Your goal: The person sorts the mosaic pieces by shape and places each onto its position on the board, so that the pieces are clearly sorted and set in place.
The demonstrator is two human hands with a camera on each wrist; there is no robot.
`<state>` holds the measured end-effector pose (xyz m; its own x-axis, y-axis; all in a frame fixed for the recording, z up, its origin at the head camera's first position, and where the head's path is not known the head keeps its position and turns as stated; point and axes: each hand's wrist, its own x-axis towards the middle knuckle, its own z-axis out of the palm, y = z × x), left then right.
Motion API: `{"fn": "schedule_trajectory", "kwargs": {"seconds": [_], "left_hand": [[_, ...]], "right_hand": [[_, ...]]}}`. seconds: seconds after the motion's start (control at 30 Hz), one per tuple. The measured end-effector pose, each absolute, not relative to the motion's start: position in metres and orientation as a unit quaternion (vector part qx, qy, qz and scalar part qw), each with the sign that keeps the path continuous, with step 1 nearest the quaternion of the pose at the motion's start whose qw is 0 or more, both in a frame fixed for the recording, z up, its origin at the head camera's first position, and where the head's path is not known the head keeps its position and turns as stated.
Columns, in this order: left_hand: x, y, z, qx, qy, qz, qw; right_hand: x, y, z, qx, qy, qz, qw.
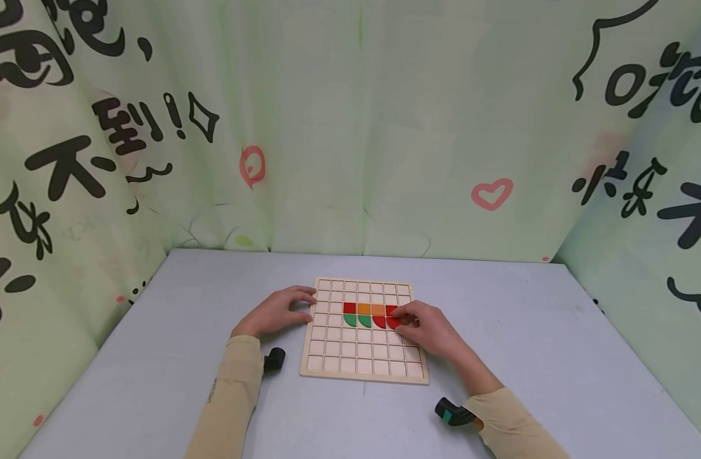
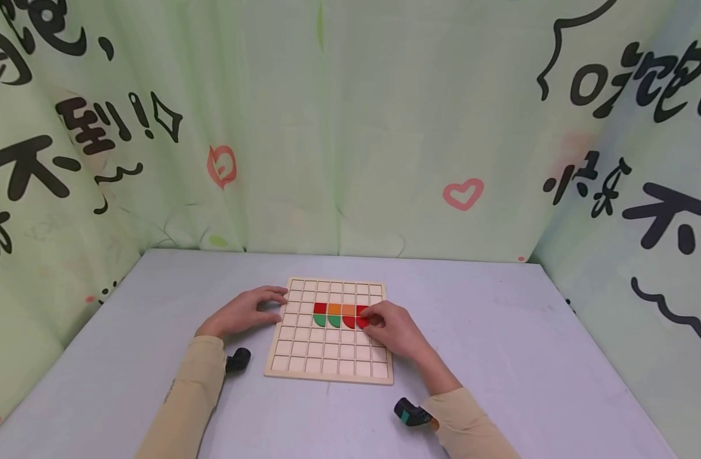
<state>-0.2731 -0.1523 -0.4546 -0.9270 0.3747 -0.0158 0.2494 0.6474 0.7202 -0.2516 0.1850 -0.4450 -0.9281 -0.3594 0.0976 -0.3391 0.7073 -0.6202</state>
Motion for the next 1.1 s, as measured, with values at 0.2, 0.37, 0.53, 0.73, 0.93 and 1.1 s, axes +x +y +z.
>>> {"fn": "schedule_trajectory", "kwargs": {"seconds": [0.2,0.37,0.53,0.73,0.93,1.1], "left_hand": [[-0.2730,-0.1521,-0.4538,0.174,0.901,0.388,0.083],[-0.2743,-0.1524,-0.4553,0.175,0.903,0.382,0.084],[-0.2744,-0.1526,-0.4557,0.178,0.903,0.382,0.082],[-0.2744,-0.1525,-0.4552,0.177,0.903,0.383,0.081],[-0.2743,-0.1525,-0.4550,0.177,0.904,0.381,0.082],[-0.2735,-0.1530,-0.4547,0.181,0.900,0.387,0.081]], "right_hand": [[-0.2519,0.1837,-0.4457,-0.190,0.925,-0.330,0.018],[-0.2524,0.1839,-0.4478,-0.191,0.925,-0.328,0.013],[-0.2511,0.1844,-0.4493,-0.192,0.923,-0.333,0.004],[-0.2502,0.1849,-0.4498,-0.184,0.919,-0.348,-0.003],[-0.2506,0.1850,-0.4503,-0.182,0.918,-0.353,-0.003],[-0.2502,0.1849,-0.4501,-0.184,0.916,-0.356,-0.005]]}}
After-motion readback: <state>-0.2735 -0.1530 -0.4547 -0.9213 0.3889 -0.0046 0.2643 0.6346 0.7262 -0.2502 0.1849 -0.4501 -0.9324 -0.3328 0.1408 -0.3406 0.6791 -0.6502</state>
